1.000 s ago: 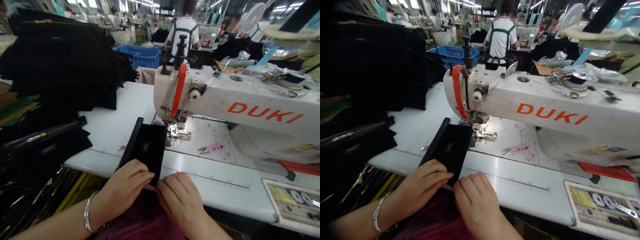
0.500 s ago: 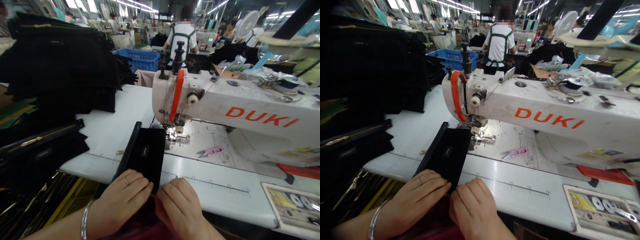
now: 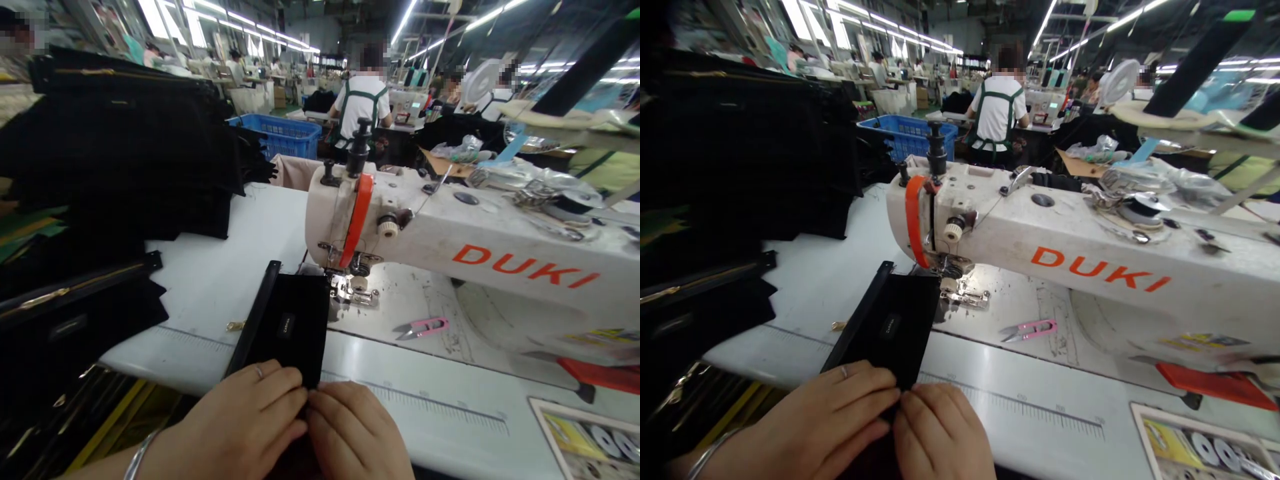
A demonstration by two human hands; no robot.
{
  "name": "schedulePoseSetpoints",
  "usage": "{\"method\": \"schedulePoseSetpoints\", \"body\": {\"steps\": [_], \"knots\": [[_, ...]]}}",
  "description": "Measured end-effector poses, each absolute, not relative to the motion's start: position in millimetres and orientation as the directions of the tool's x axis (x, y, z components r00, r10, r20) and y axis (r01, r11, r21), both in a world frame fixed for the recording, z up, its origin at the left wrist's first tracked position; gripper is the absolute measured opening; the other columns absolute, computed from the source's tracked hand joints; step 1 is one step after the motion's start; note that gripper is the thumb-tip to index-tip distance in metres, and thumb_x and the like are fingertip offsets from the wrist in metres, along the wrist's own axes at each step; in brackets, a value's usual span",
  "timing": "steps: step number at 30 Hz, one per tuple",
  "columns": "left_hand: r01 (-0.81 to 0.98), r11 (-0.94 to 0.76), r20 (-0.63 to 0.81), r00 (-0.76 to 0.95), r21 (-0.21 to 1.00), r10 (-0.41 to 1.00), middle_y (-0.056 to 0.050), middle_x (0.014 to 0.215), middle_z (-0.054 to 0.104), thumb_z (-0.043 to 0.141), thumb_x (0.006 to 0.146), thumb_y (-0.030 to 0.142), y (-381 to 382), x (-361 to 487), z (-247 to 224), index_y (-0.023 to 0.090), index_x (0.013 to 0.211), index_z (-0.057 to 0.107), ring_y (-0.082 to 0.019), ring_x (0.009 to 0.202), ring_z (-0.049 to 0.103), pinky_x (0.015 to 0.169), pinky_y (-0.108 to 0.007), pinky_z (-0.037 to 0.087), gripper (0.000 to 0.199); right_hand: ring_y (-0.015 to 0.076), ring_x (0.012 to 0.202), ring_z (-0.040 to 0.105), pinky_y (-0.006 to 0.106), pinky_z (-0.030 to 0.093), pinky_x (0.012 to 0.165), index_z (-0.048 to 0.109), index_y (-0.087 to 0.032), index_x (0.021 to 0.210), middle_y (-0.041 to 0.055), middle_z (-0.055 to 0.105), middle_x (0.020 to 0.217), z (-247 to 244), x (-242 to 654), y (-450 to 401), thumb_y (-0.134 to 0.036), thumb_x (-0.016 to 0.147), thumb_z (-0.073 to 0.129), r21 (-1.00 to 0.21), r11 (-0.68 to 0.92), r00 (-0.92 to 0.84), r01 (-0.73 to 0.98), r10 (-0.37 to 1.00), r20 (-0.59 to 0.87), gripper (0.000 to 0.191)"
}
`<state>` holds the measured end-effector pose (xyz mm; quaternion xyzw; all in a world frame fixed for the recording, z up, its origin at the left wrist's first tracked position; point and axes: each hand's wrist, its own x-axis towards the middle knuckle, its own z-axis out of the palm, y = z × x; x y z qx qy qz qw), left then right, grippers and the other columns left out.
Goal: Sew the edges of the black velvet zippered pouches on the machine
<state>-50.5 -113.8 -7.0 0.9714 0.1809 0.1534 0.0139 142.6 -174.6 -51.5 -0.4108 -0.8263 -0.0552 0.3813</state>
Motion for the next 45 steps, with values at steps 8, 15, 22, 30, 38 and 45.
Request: {"method": "schedulePoseSetpoints", "body": {"steps": [8, 15, 22, 30, 38, 45], "knots": [[0.285, -0.933, 0.278, 0.899, 0.219, 0.340, -0.008, 0.116, 0.067, 0.049, 0.095, 0.014, -92.5, -54.0, -16.3, 0.014, 0.114, 0.063, -0.023, 0.105, 0.058, 0.098, -0.039, 0.045, 0.024, 0.0172, 0.087, 0.071, 0.029, 0.059, 0.074, 0.070, -0.016, 0.094, 0.0039, 0.076, 0.095, -47.1, 145.6, -157.8, -0.008, 0.096, 0.050, -0.158, 0.670, -0.403, 0.726, 0.600, 0.691, 0.022], [0.153, -0.920, 0.342, 0.896, 0.360, 0.282, -0.008, 0.113, 0.068, 0.037, 0.099, 0.009, -66.8, -58.6, -21.2, 0.012, 0.118, 0.060, -0.019, 0.105, 0.058, 0.097, -0.034, 0.047, 0.030, 0.0205, 0.093, 0.070, 0.032, 0.059, 0.077, 0.070, -0.013, 0.101, 0.0067, 0.074, 0.103, -40.3, 156.6, -143.3, -0.013, 0.099, 0.044, -0.191, 0.652, -0.425, 0.734, 0.660, 0.619, 0.025], [0.167, -0.938, 0.286, 0.923, 0.305, 0.257, -0.007, 0.114, 0.068, 0.046, 0.096, 0.009, -38.6, -50.1, -28.5, 0.014, 0.115, 0.061, -0.019, 0.105, 0.059, 0.097, -0.034, 0.048, 0.025, 0.0212, 0.099, 0.068, 0.036, 0.058, 0.079, 0.068, -0.013, 0.109, 0.0077, 0.072, 0.110, -36.4, 167.3, -130.6, -0.015, 0.099, 0.045, -0.244, 0.654, -0.463, 0.716, 0.706, 0.536, 0.025], [0.158, -0.953, 0.334, 0.911, 0.257, 0.241, -0.006, 0.112, 0.070, 0.044, 0.099, 0.013, -5.0, -36.6, -27.5, 0.015, 0.111, 0.066, -0.018, 0.104, 0.061, 0.098, -0.033, 0.049, 0.025, 0.0224, 0.091, 0.068, 0.038, 0.059, 0.081, 0.070, -0.015, 0.105, 0.0072, 0.073, 0.107, -27.3, 175.5, -103.9, -0.015, 0.091, 0.059, -0.252, 0.622, -0.474, 0.741, 0.751, 0.461, 0.017], [0.157, -0.961, 0.331, 0.916, 0.228, 0.228, -0.005, 0.115, 0.069, 0.049, 0.098, 0.013, 25.2, -24.9, -36.9, 0.013, 0.112, 0.065, -0.018, 0.112, 0.058, 0.103, -0.033, 0.045, 0.021, 0.0267, 0.100, 0.067, 0.044, 0.059, 0.087, 0.068, -0.011, 0.113, 0.0094, 0.070, 0.116, -31.7, 185.4, -83.5, -0.013, 0.086, 0.061, -0.265, 0.597, -0.455, 0.757, 0.773, 0.443, 0.028], [0.195, -0.961, 0.333, 0.909, 0.195, 0.252, -0.004, 0.107, 0.071, 0.049, 0.099, 0.016, 48.4, -13.1, -31.3, 0.016, 0.102, 0.069, -0.017, 0.101, 0.062, 0.096, -0.031, 0.047, 0.020, 0.0278, 0.106, 0.064, 0.046, 0.056, 0.094, 0.064, -0.010, 0.121, 0.0126, 0.067, 0.123, -41.7, 186.6, -79.6, -0.015, 0.089, 0.057, -0.261, 0.551, -0.418, 0.792, 0.803, 0.426, 0.033]]}}
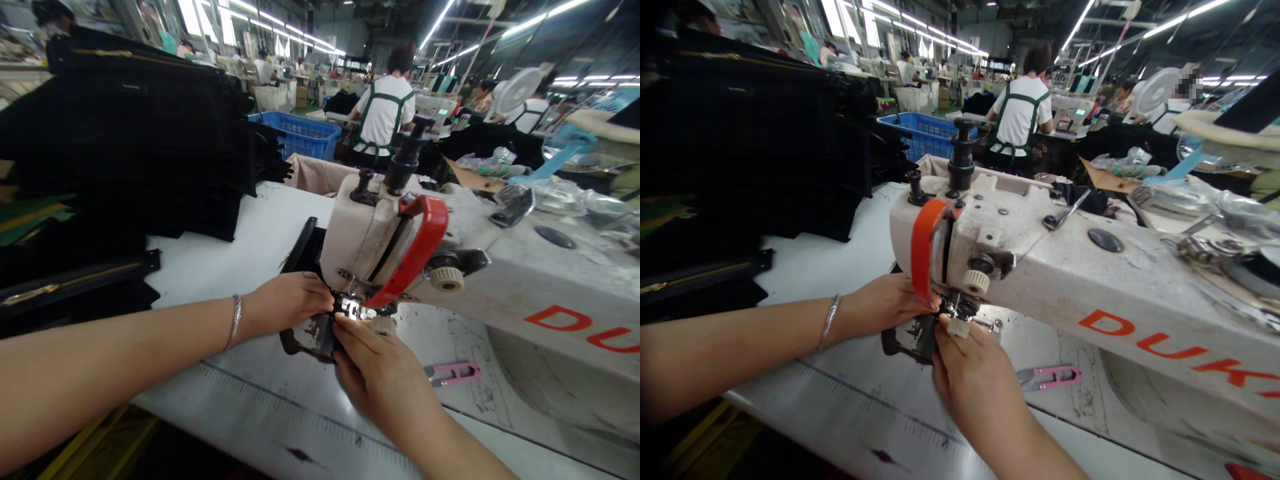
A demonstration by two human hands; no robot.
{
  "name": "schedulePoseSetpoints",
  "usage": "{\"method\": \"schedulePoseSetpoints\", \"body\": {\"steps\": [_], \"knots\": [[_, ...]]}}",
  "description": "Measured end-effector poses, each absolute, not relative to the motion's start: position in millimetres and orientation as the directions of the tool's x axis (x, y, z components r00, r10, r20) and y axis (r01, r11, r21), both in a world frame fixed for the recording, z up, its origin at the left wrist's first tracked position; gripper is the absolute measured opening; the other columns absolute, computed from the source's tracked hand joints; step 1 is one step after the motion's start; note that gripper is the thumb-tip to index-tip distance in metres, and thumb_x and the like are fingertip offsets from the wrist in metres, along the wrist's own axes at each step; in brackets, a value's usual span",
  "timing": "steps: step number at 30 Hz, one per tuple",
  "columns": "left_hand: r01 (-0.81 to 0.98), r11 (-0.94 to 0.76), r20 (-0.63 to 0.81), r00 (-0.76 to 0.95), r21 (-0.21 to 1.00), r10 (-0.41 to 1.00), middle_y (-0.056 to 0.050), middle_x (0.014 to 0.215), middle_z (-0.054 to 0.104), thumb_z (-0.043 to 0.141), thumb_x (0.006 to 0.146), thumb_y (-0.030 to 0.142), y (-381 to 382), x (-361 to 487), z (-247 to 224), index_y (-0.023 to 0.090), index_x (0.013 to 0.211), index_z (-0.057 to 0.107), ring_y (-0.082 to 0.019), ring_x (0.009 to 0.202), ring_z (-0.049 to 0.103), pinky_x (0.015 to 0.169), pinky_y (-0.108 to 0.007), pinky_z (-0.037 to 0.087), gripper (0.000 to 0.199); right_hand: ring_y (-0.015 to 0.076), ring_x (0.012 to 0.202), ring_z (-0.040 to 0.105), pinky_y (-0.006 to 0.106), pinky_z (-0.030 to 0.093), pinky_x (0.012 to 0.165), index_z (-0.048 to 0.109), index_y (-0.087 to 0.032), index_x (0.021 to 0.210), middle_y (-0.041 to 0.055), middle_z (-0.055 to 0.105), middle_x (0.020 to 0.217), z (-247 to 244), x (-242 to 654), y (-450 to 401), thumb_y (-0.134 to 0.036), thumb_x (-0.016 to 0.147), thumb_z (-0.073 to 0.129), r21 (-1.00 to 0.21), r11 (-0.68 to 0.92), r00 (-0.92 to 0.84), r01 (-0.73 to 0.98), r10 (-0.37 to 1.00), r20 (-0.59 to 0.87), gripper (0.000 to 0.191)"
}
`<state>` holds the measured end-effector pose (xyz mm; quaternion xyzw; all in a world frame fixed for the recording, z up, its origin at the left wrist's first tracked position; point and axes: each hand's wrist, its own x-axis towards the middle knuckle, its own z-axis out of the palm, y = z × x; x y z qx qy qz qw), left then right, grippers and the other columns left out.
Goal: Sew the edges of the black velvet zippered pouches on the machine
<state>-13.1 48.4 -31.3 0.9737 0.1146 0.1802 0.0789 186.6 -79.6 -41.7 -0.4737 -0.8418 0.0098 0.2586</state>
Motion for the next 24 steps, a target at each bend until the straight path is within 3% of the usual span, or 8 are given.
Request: {"method": "schedulePoseSetpoints", "body": {"steps": [6, 15, 24], "knots": [[0.249, -0.950, 0.374, 0.876, 0.187, 0.303, -0.002, 0.100, 0.073, 0.052, 0.097, 0.016, 61.1, -6.6, -33.2, 0.018, 0.096, 0.072, -0.018, 0.105, 0.063, 0.097, -0.029, 0.047, 0.020, 0.0266, 0.105, 0.064, 0.045, 0.056, 0.092, 0.065, -0.011, 0.120, 0.0106, 0.068, 0.122, -43.8, 188.2, -77.3, -0.013, 0.091, 0.054, -0.271, 0.585, -0.431, 0.765, 0.776, 0.460, 0.030], [0.206, -0.958, 0.406, 0.873, 0.198, 0.271, -0.004, 0.104, 0.073, 0.057, 0.094, 0.015, 65.5, -6.4, -34.1, 0.019, 0.092, 0.073, -0.020, 0.109, 0.063, 0.099, -0.030, 0.047, 0.017, 0.0245, 0.105, 0.064, 0.043, 0.053, 0.094, 0.066, -0.013, 0.118, 0.0079, 0.068, 0.121, -43.0, 188.3, -76.3, -0.014, 0.093, 0.054, -0.304, 0.576, -0.425, 0.758, 0.791, 0.439, 0.028], [0.314, -0.919, 0.299, 0.877, 0.237, 0.376, -0.005, 0.106, 0.071, 0.051, 0.097, 0.018, 50.2, -3.0, -15.9, 0.020, 0.100, 0.070, -0.021, 0.105, 0.064, 0.096, -0.036, 0.048, 0.020, 0.0247, 0.103, 0.064, 0.041, 0.052, 0.090, 0.067, -0.014, 0.112, 0.0082, 0.069, 0.118, -37.5, 188.2, -75.8, -0.014, 0.092, 0.054, -0.325, 0.574, -0.435, 0.751, 0.801, 0.411, 0.024]]}}
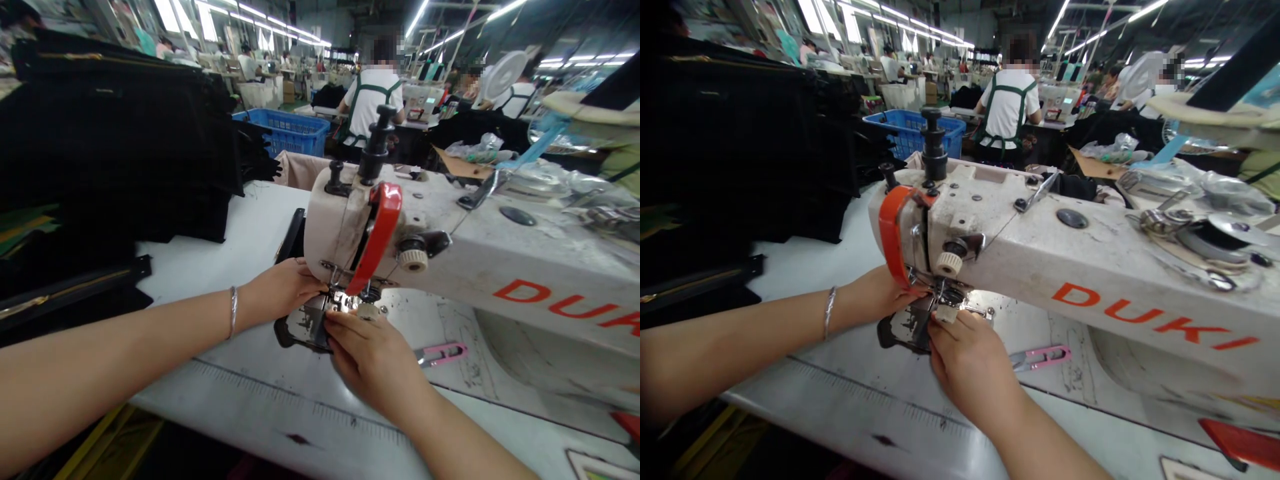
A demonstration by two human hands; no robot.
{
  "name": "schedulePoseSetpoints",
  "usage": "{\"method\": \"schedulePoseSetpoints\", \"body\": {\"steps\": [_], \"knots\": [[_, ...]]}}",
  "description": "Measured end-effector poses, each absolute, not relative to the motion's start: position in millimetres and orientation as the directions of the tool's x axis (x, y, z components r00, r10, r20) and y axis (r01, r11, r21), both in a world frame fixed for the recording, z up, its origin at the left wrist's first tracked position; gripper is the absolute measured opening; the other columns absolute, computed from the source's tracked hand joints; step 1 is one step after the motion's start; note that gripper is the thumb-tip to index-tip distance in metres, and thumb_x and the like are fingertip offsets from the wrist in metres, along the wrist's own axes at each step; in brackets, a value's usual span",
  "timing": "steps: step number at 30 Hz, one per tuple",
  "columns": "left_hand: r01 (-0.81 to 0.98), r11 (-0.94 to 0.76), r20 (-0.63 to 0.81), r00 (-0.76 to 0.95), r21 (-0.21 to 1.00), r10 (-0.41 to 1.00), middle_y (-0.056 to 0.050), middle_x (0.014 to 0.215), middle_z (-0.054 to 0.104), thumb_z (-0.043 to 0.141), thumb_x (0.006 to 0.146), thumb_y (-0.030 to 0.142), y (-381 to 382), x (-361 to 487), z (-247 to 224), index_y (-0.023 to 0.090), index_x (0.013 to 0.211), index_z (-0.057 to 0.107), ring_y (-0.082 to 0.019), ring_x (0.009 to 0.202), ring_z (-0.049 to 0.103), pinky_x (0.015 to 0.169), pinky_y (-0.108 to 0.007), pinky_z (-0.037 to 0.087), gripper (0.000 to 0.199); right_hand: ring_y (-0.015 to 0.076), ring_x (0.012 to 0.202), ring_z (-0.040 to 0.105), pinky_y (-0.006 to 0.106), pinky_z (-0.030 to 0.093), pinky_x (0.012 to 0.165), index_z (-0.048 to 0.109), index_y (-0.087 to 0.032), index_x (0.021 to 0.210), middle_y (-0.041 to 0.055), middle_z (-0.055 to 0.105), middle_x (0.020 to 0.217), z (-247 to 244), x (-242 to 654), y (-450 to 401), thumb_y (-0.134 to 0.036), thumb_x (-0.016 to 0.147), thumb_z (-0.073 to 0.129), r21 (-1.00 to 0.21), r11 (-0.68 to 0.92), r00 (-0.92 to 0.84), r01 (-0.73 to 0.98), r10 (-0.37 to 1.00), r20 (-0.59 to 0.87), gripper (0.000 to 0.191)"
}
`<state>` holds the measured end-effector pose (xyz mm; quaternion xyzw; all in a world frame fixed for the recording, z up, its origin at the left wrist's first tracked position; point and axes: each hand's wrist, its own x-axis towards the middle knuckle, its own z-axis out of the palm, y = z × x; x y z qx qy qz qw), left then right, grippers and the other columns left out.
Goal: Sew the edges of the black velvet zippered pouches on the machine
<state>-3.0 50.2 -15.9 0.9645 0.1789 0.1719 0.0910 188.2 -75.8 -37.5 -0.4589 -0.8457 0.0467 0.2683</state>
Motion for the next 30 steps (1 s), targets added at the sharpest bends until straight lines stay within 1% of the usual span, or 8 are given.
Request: {"method": "schedulePoseSetpoints", "body": {"steps": [3, 6, 10, 13, 16, 25, 28, 30], "knots": [[0.410, -0.865, 0.187, 0.862, 0.288, 0.471, -0.007, 0.103, 0.069, 0.053, 0.096, 0.019, 24.2, -6.1, -1.7, 0.016, 0.103, 0.068, -0.022, 0.104, 0.063, 0.098, -0.037, 0.049, 0.017, 0.0245, 0.101, 0.064, 0.041, 0.052, 0.087, 0.065, -0.014, 0.119, 0.0086, 0.069, 0.116, -37.5, 191.5, -77.7, -0.014, 0.093, 0.055, -0.345, 0.574, -0.438, 0.743, 0.806, 0.397, 0.028], [0.454, -0.801, 0.099, 0.844, 0.391, 0.527, -0.008, 0.116, 0.063, 0.053, 0.097, 0.025, -6.3, -14.8, 6.1, 0.017, 0.111, 0.066, -0.021, 0.110, 0.060, 0.101, -0.038, 0.049, 0.020, 0.0252, 0.099, 0.062, 0.042, 0.052, 0.085, 0.062, -0.015, 0.125, 0.0094, 0.069, 0.113, -36.6, 194.3, -79.4, -0.013, 0.093, 0.055, -0.360, 0.567, -0.432, 0.741, 0.813, 0.390, 0.032], [0.486, -0.760, 0.037, 0.832, 0.431, 0.554, -0.009, 0.130, 0.056, 0.067, 0.088, 0.031, -43.0, -27.2, 4.5, 0.018, 0.124, 0.061, -0.025, 0.119, 0.053, 0.105, -0.042, 0.048, 0.039, 0.0244, 0.091, 0.061, 0.041, 0.051, 0.078, 0.067, -0.018, 0.116, 0.0076, 0.069, 0.108, -33.6, 194.7, -80.8, -0.015, 0.094, 0.056, -0.355, 0.578, -0.431, 0.735, 0.802, 0.413, 0.025], [0.483, -0.798, 0.094, 0.832, 0.361, 0.546, -0.012, 0.131, 0.057, 0.073, 0.083, 0.026, -61.4, -32.0, -5.5, 0.013, 0.131, 0.055, -0.029, 0.121, 0.051, 0.106, -0.046, 0.048, 0.053, 0.0222, 0.083, 0.059, 0.038, 0.049, 0.073, 0.070, -0.018, 0.107, 0.0062, 0.069, 0.099, -31.6, 193.8, -82.5, -0.016, 0.095, 0.054, -0.357, 0.588, -0.439, 0.726, 0.795, 0.418, 0.020], [0.436, -0.850, 0.194, 0.844, 0.295, 0.500, -0.012, 0.127, 0.061, 0.064, 0.089, 0.019, -66.2, -32.5, -17.3, 0.010, 0.130, 0.054, -0.027, 0.116, 0.054, 0.104, -0.047, 0.049, 0.044, 0.0223, 0.083, 0.057, 0.038, 0.048, 0.073, 0.070, -0.017, 0.107, 0.0064, 0.068, 0.095, -31.7, 193.5, -84.4, -0.014, 0.094, 0.053, -0.360, 0.587, -0.445, 0.725, 0.799, 0.405, 0.021], [0.398, -0.861, 0.241, 0.844, 0.317, 0.479, -0.009, 0.124, 0.063, 0.064, 0.089, 0.023, -31.3, -27.4, -24.5, 0.015, 0.126, 0.057, -0.025, 0.114, 0.055, 0.101, -0.044, 0.048, 0.039, 0.0259, 0.089, 0.055, 0.043, 0.049, 0.079, 0.062, -0.015, 0.125, 0.0099, 0.064, 0.101, -35.5, 191.9, -83.4, -0.011, 0.091, 0.051, -0.339, 0.499, -0.410, 0.797, 0.860, 0.303, 0.036], [0.382, -0.872, 0.252, 0.851, 0.305, 0.461, -0.009, 0.123, 0.063, 0.063, 0.090, 0.025, -24.0, -26.4, -25.1, 0.015, 0.124, 0.058, -0.024, 0.112, 0.056, 0.100, -0.043, 0.048, 0.036, 0.0262, 0.094, 0.056, 0.044, 0.049, 0.083, 0.062, -0.015, 0.125, 0.0106, 0.064, 0.106, -33.4, 194.6, -81.9, -0.010, 0.090, 0.050, -0.384, 0.487, -0.394, 0.785, 0.870, 0.297, 0.037], [0.377, -0.883, 0.284, 0.846, 0.281, 0.452, -0.010, 0.122, 0.063, 0.061, 0.092, 0.026, -23.3, -26.6, -25.9, 0.013, 0.125, 0.057, -0.024, 0.111, 0.057, 0.099, -0.042, 0.049, 0.036, 0.0245, 0.094, 0.056, 0.041, 0.049, 0.082, 0.065, -0.016, 0.116, 0.0091, 0.065, 0.102, -30.5, 199.3, -81.7, -0.009, 0.088, 0.050, -0.457, 0.478, -0.370, 0.750, 0.876, 0.308, 0.033]]}}
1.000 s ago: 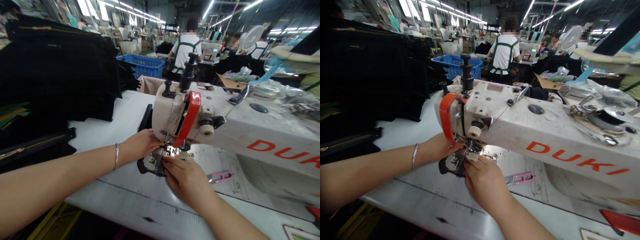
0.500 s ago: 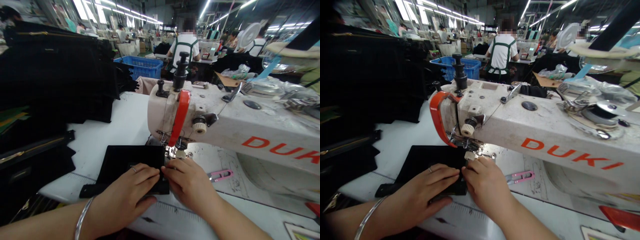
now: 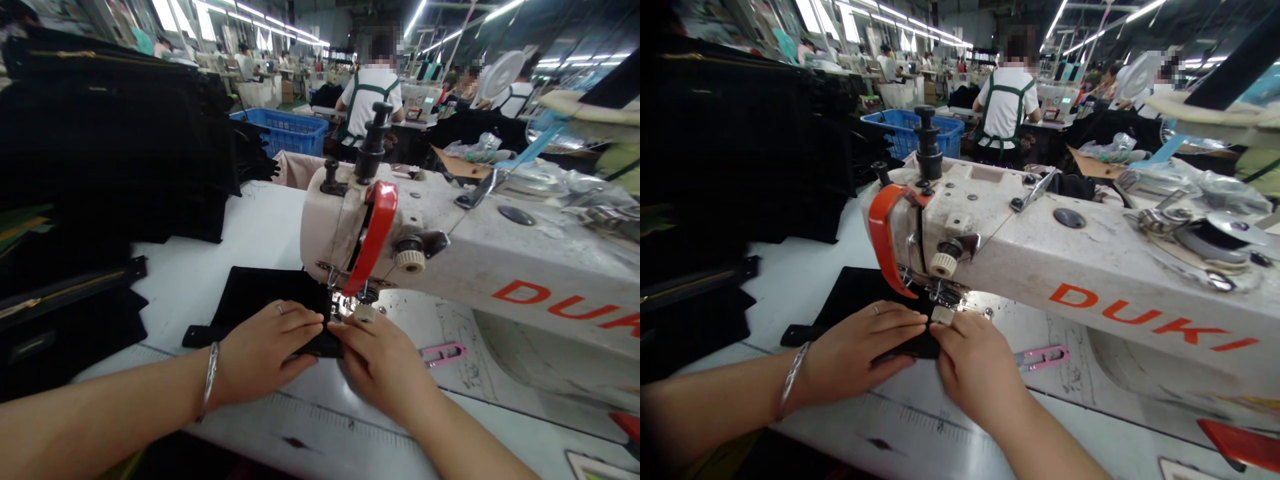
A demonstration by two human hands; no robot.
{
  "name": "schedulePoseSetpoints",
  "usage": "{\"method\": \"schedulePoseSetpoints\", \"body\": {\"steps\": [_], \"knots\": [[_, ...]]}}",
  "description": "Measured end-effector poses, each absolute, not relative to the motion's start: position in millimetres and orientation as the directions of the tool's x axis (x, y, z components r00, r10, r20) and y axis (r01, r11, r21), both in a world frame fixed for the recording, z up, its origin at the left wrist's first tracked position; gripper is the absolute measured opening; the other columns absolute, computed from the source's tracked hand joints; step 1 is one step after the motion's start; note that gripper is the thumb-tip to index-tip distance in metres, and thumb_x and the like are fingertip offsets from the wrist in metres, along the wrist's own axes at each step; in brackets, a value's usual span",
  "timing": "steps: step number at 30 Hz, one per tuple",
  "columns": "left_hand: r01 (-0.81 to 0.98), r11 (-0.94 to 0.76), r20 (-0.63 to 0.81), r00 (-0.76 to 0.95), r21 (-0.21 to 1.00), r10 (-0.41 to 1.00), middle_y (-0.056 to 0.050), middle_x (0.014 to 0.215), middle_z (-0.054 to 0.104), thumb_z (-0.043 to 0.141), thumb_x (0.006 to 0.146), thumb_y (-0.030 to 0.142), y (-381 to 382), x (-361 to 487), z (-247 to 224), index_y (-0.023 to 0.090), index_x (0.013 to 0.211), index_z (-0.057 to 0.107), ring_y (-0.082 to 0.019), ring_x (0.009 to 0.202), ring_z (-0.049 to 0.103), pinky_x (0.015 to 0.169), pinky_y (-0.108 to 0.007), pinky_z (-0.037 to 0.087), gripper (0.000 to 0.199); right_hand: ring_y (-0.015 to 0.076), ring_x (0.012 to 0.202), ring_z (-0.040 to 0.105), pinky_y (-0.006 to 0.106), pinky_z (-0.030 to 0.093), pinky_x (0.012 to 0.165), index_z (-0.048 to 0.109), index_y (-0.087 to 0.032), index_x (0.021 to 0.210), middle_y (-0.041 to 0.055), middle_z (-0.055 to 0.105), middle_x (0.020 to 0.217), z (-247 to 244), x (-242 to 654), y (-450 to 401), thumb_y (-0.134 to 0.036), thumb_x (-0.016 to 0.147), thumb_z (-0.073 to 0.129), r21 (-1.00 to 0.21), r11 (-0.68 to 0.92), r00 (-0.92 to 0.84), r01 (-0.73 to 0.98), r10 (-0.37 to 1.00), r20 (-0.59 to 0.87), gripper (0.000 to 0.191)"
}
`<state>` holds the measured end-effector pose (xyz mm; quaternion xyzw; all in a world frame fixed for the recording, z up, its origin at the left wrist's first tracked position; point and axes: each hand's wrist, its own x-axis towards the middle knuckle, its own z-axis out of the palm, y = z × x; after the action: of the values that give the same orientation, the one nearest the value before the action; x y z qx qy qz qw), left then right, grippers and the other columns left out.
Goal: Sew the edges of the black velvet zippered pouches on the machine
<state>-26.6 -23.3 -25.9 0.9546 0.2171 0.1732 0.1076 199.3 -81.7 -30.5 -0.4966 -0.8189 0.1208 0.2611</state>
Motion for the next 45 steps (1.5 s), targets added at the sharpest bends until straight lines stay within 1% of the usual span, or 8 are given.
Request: {"method": "schedulePoseSetpoints", "body": {"steps": [3, 6, 11, 18, 30, 37, 42, 45], "knots": [[0.373, -0.901, 0.338, 0.837, 0.223, 0.430, -0.012, 0.123, 0.063, 0.057, 0.095, 0.026, -26.1, -28.0, -26.5, 0.012, 0.129, 0.054, -0.024, 0.111, 0.057, 0.097, -0.042, 0.049, 0.037, 0.0217, 0.089, 0.057, 0.036, 0.049, 0.078, 0.068, -0.018, 0.099, 0.0068, 0.064, 0.094, -25.6, 206.9, -81.9, -0.008, 0.085, 0.049, -0.531, 0.461, -0.351, 0.711, 0.887, 0.300, 0.026], [0.340, -0.925, 0.359, 0.853, 0.168, 0.379, -0.010, 0.118, 0.065, 0.055, 0.097, 0.022, -29.0, -28.7, -25.5, 0.012, 0.123, 0.059, -0.024, 0.109, 0.057, 0.097, -0.042, 0.048, 0.028, 0.0211, 0.086, 0.057, 0.035, 0.048, 0.075, 0.068, -0.018, 0.096, 0.0063, 0.064, 0.090, -22.7, 210.0, -82.0, -0.009, 0.085, 0.049, -0.525, 0.461, -0.367, 0.715, 0.887, 0.280, 0.024], [0.332, -0.918, 0.321, 0.864, 0.217, 0.389, -0.008, 0.113, 0.067, 0.050, 0.098, 0.019, -30.7, -26.9, -23.6, 0.012, 0.116, 0.062, -0.022, 0.105, 0.058, 0.096, -0.040, 0.047, 0.023, 0.0233, 0.093, 0.057, 0.038, 0.046, 0.079, 0.064, -0.022, 0.117, 0.0064, 0.064, 0.099, -23.4, 204.4, -82.4, -0.010, 0.086, 0.050, -0.478, 0.472, -0.404, 0.741, 0.882, 0.244, 0.036], [0.370, -0.858, 0.243, 0.850, 0.357, 0.468, -0.005, 0.115, 0.066, 0.055, 0.096, 0.022, -26.0, -27.3, -24.8, 0.018, 0.118, 0.062, -0.020, 0.107, 0.057, 0.099, -0.038, 0.045, 0.024, 0.0251, 0.088, 0.056, 0.041, 0.044, 0.076, 0.063, -0.023, 0.121, 0.0060, 0.064, 0.094, -26.2, 197.1, -85.1, -0.012, 0.086, 0.050, -0.398, 0.454, -0.414, 0.797, 0.891, 0.187, 0.039], [0.224, -0.924, 0.351, 0.877, 0.309, 0.329, -0.007, 0.110, 0.070, 0.053, 0.098, 0.025, 21.5, -16.4, -32.3, 0.015, 0.113, 0.065, -0.019, 0.105, 0.062, 0.100, -0.037, 0.048, 0.022, 0.0258, 0.082, 0.059, 0.040, 0.047, 0.072, 0.054, -0.018, 0.134, 0.0086, 0.067, 0.095, -35.7, 191.9, -79.5, -0.014, 0.086, 0.047, -0.263, 0.379, -0.342, 0.888, 0.923, 0.175, 0.048], [0.108, -0.921, 0.405, 0.875, 0.375, 0.267, -0.005, 0.107, 0.073, 0.062, 0.093, 0.025, 50.4, -23.4, -35.6, 0.018, 0.107, 0.072, -0.019, 0.104, 0.065, 0.100, -0.037, 0.050, 0.018, 0.0258, 0.090, 0.054, 0.039, 0.047, 0.077, 0.062, -0.015, 0.107, 0.0102, 0.062, 0.096, -30.5, 199.0, -78.1, -0.015, 0.091, 0.047, -0.385, 0.377, -0.223, 0.842, 0.894, 0.388, 0.023], [0.111, -0.836, 0.372, 0.858, 0.537, 0.353, -0.003, 0.110, 0.073, 0.061, 0.094, 0.022, 62.7, -32.9, -38.3, 0.022, 0.109, 0.071, -0.015, 0.105, 0.066, 0.097, -0.031, 0.053, 0.018, 0.0247, 0.079, 0.053, 0.037, 0.043, 0.068, 0.060, -0.018, 0.085, 0.0072, 0.058, 0.078, -29.0, 204.6, -72.0, -0.025, 0.095, 0.047, -0.232, 0.304, -0.206, 0.924, 0.908, 0.366, 0.018], [0.146, -0.836, 0.360, 0.853, 0.530, 0.377, -0.002, 0.108, 0.074, 0.062, 0.093, 0.023, 55.8, -31.1, -37.1, 0.023, 0.105, 0.072, -0.014, 0.103, 0.067, 0.097, -0.032, 0.053, 0.016, 0.0236, 0.070, 0.053, 0.037, 0.042, 0.065, 0.057, -0.020, 0.072, 0.0048, 0.055, 0.066, -31.4, 205.4, -70.9, -0.032, 0.094, 0.054, -0.170, 0.262, -0.193, 0.950, 0.921, 0.339, 0.025]]}}
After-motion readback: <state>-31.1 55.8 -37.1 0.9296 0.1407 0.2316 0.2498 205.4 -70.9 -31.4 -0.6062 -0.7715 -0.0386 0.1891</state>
